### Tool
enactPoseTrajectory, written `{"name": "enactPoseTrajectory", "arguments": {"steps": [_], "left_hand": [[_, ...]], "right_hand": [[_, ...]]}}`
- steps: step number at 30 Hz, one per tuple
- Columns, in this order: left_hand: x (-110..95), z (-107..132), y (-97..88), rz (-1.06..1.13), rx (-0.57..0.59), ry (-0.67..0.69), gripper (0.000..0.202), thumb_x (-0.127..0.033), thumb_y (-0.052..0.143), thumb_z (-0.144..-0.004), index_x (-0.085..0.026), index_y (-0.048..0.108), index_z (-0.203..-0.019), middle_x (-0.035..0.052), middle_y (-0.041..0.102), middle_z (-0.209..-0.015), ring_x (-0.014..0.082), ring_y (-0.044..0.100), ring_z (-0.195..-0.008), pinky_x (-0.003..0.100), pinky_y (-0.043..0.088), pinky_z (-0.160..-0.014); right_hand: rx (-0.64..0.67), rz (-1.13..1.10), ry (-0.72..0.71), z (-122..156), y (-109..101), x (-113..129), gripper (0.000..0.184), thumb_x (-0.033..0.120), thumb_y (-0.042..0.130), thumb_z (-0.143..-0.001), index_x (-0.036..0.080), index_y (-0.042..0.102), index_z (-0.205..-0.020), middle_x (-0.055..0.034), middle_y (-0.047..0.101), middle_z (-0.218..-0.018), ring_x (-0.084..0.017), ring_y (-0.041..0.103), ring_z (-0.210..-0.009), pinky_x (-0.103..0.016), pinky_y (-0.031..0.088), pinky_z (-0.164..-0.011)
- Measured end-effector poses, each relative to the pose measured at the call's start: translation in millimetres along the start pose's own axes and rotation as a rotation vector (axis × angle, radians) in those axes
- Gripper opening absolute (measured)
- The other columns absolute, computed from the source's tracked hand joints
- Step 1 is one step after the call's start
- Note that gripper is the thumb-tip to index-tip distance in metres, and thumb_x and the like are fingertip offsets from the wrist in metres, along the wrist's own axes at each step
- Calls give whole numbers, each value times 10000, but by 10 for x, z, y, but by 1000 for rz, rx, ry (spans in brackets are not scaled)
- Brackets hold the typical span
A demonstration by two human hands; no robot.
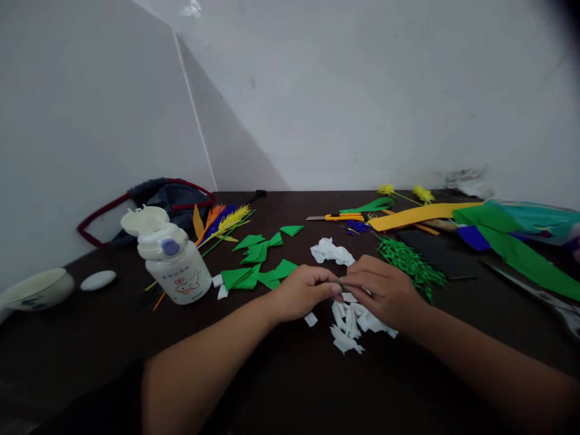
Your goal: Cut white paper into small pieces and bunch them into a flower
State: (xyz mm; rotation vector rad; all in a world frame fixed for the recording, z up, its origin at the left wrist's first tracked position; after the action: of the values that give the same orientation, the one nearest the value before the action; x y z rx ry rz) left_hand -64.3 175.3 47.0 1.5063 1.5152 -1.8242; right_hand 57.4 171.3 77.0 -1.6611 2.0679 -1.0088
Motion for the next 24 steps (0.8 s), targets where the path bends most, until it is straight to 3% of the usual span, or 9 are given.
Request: {"name": "enactPoseTrajectory", "arguments": {"steps": [4, 8, 11, 13, 16, 18, 21, 24], "left_hand": [[-1, -6, -20, -248, -79, 38, 232, -270, 450, -823, -142, 615, -723, 22, 634, -693, 121, 552, -665, 233, 412, -647], [-186, 51, -71, -737, -261, 251, 223, -240, 423, -830, -185, 629, -766, 27, 630, -714, 152, 539, -739, 349, 336, -834], [-244, 77, -90, -832, -302, 272, 216, -222, 416, -831, -210, 632, -822, 28, 633, -746, 159, 534, -777, 397, 262, -910], [-214, 62, -97, -672, -251, 220, 181, -271, 468, -811, -208, 621, -883, 33, 643, -813, 165, 541, -810, 373, 306, -885], [-103, 21, -60, -273, -107, 94, 258, -322, 419, -837, -165, 609, -915, 53, 650, -865, 153, 563, -798, 285, 409, -743], [-40, 3, -26, -120, -47, 28, 285, -298, 382, -853, -139, 618, -845, 53, 654, -825, 137, 569, -756, 249, 422, -689], [16, -9, -18, -109, -55, -35, 218, -259, 450, -817, -134, 617, -754, 33, 647, -740, 123, 559, -690, 234, 417, -652], [-14, -6, -53, -222, -139, -17, 153, -235, 503, -784, -151, 607, -708, 17, 635, -698, 123, 549, -677, 245, 406, -657]], "right_hand": [[19, -13, 44, -4, 30, -12, 152, 163, 505, -778, 188, 644, -835, -54, 622, -759, -144, 553, -735, -282, 456, -661], [61, -215, 436, 11, 98, -210, 72, 210, 577, -723, 190, 644, -738, -21, 641, -700, -138, 580, -657, -266, 456, -598], [79, -347, 657, 58, 160, -301, 75, 235, 577, -715, 181, 628, -718, -13, 644, -652, -136, 577, -589, -256, 446, -530], [54, -321, 609, 36, 139, -277, 65, 224, 571, -714, 183, 621, -710, -16, 637, -657, -139, 577, -611, -261, 448, -550], [16, -156, 334, -25, 67, -136, 77, 183, 543, -726, 193, 620, -719, -25, 616, -688, -143, 566, -666, -276, 449, -604], [19, -59, 156, -31, 51, -37, 120, 159, 508, -751, 199, 621, -757, -31, 604, -698, -144, 550, -687, -283, 448, -629], [39, 9, 44, -11, 64, 16, 153, 137, 483, -771, 196, 621, -803, -42, 605, -716, -148, 538, -714, -290, 447, -660], [21, -23, 83, -14, 68, -13, 141, 139, 502, -758, 191, 624, -804, -46, 616, -739, -151, 556, -731, -288, 452, -666]]}}
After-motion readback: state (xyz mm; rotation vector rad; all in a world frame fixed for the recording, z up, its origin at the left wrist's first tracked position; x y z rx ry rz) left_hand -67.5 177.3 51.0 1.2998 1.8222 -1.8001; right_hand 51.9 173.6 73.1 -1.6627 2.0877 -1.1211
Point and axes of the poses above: each hand's wrist, its own z-axis away from the middle knuckle, its own y-axis out of the palm, x = y × z, the point moved 6 cm from there along -z, towards the middle knuckle
